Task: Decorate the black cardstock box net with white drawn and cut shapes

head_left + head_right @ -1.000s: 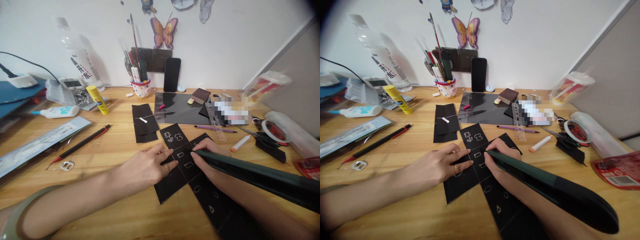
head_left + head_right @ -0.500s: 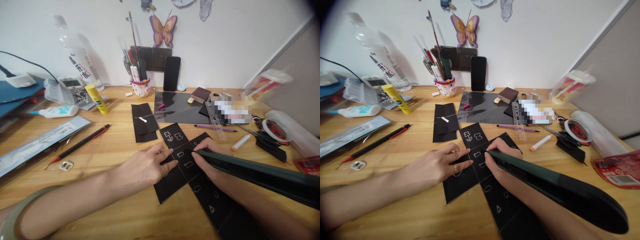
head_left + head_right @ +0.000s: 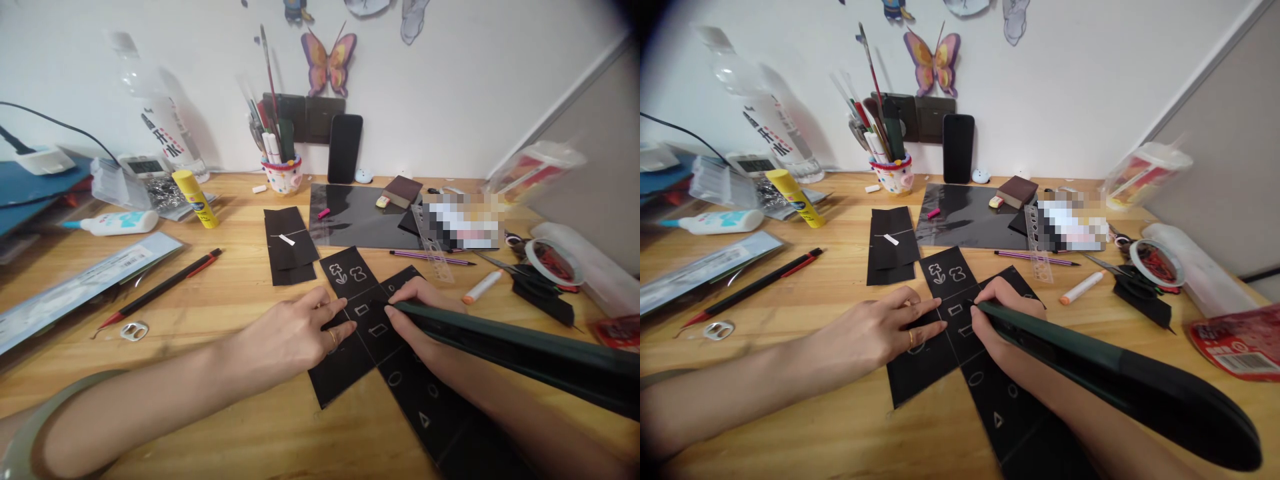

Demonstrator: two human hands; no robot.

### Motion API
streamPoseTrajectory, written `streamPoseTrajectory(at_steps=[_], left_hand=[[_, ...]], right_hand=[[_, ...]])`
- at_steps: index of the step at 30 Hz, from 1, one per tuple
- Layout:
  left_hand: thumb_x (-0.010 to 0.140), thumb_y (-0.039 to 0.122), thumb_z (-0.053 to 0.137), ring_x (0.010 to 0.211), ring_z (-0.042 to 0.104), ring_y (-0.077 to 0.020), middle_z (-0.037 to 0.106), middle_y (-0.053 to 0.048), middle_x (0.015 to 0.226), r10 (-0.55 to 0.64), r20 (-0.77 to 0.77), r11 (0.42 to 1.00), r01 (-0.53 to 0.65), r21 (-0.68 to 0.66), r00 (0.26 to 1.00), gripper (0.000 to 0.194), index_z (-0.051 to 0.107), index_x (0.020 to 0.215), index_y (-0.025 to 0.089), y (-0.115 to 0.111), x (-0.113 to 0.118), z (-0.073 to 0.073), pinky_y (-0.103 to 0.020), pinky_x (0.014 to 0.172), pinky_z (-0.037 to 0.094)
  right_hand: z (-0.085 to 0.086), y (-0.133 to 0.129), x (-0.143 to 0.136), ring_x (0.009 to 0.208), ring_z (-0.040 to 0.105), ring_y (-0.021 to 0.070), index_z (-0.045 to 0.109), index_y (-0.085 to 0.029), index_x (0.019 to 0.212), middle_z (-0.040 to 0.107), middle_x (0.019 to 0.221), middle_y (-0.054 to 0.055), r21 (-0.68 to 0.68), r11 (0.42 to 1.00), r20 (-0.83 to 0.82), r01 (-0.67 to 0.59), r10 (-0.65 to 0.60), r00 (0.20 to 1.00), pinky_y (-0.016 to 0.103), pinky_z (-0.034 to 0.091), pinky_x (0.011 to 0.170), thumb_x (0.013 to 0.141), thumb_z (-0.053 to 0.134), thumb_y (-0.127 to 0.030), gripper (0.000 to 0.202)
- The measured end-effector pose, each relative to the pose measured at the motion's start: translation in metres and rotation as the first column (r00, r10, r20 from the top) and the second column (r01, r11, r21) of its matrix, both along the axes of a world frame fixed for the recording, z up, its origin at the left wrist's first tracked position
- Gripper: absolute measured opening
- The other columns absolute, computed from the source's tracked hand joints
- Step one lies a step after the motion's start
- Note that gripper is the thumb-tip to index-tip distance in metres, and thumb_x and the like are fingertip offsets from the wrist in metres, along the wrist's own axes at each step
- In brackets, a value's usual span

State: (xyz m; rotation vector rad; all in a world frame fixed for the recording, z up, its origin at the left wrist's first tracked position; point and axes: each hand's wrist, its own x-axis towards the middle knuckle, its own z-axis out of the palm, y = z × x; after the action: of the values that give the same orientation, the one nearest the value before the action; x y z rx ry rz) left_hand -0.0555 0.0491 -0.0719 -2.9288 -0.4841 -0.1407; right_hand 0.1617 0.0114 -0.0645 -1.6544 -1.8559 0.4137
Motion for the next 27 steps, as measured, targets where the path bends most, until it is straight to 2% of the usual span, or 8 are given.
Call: streamPoseTrajectory(at_steps=[6,12,17,22,25,27], left_hand=[[0.089,0.013,0.038,0.1,0.054,-0.0263,0.05,-0.014,0.128,0.022,-0.044,1.0,-0.023,-0.017,0.999,0.04,0.045,0.128,0.015,-0.001,0.001,0.002,-0.033,0.069,0.054],[0.09,0.015,0.036,0.098,0.053,-0.0251,0.05,-0.013,0.127,0.021,-0.024,1.0,-0.021,-0.018,1.0,0.038,0.046,0.127,0.015,-0.001,0.001,0.002,-0.031,0.067,0.053],[0.091,0.015,0.033,0.096,0.052,-0.0246,0.05,-0.013,0.128,0.017,-0.002,0.999,-0.017,-0.044,1.0,0.038,0.046,0.126,0.014,-0.002,0.0,0.003,-0.031,0.067,0.053],[0.092,0.019,0.032,0.099,0.051,-0.0257,0.056,-0.013,0.118,0.041,0.054,0.997,-0.038,-0.061,0.998,0.035,0.049,0.123,0.014,-0.004,0.003,0.001,-0.033,0.069,0.053],[0.091,0.017,0.034,0.097,0.054,-0.0271,0.059,-0.015,0.114,0.09,0.069,0.995,-0.087,-0.042,0.994,0.033,0.055,0.116,0.015,-0.013,0.01,0.002,-0.034,0.066,0.053],[0.089,0.016,0.039,0.09,0.057,-0.0271,0.06,-0.017,0.111,0.132,0.072,0.991,-0.129,-0.036,0.989,0.031,0.056,0.115,0.013,-0.024,0.014,0.005,-0.034,0.061,0.054]], right_hand=[[0.003,0.0,-0.001,0.045,0.045,0.0121,0.046,-0.024,0.068,0.047,0.052,-0.006,-0.024,1.0,-0.019,0.006,-0.007,1.0,0.024,0.035,0.045,0.077,0.05,-0.024,0.01],[0.004,-0.002,-0.001,0.053,0.05,0.0143,0.047,-0.024,0.07,0.052,0.059,-0.004,-0.036,0.999,-0.039,-0.008,0.006,0.999,0.026,0.038,0.05,0.078,0.049,-0.024,0.009],[-0.002,0.0,0.005,0.057,0.05,0.0143,0.048,-0.025,0.072,0.051,0.062,-0.004,-0.051,0.998,-0.149,0.025,-0.032,0.988,0.026,0.038,0.052,0.079,0.052,-0.025,0.008],[-0.001,0.012,0.018,0.054,0.047,0.0138,0.051,-0.026,0.079,0.048,0.058,-0.005,-0.061,0.992,-0.45,0.11,-0.126,0.884,0.025,0.033,0.048,0.08,0.055,-0.026,0.004],[0.01,0.017,0.027,0.051,0.044,0.0121,0.054,-0.026,0.088,0.048,0.055,-0.006,-0.078,0.988,-0.553,0.136,-0.156,0.818,0.023,0.028,0.044,0.077,0.058,-0.026,0.011],[0.018,0.017,0.033,0.05,0.041,0.0103,0.057,-0.025,0.086,0.047,0.054,-0.006,-0.102,0.985,-0.591,0.138,-0.172,0.788,0.022,0.025,0.043,0.076,0.059,-0.024,0.011]])
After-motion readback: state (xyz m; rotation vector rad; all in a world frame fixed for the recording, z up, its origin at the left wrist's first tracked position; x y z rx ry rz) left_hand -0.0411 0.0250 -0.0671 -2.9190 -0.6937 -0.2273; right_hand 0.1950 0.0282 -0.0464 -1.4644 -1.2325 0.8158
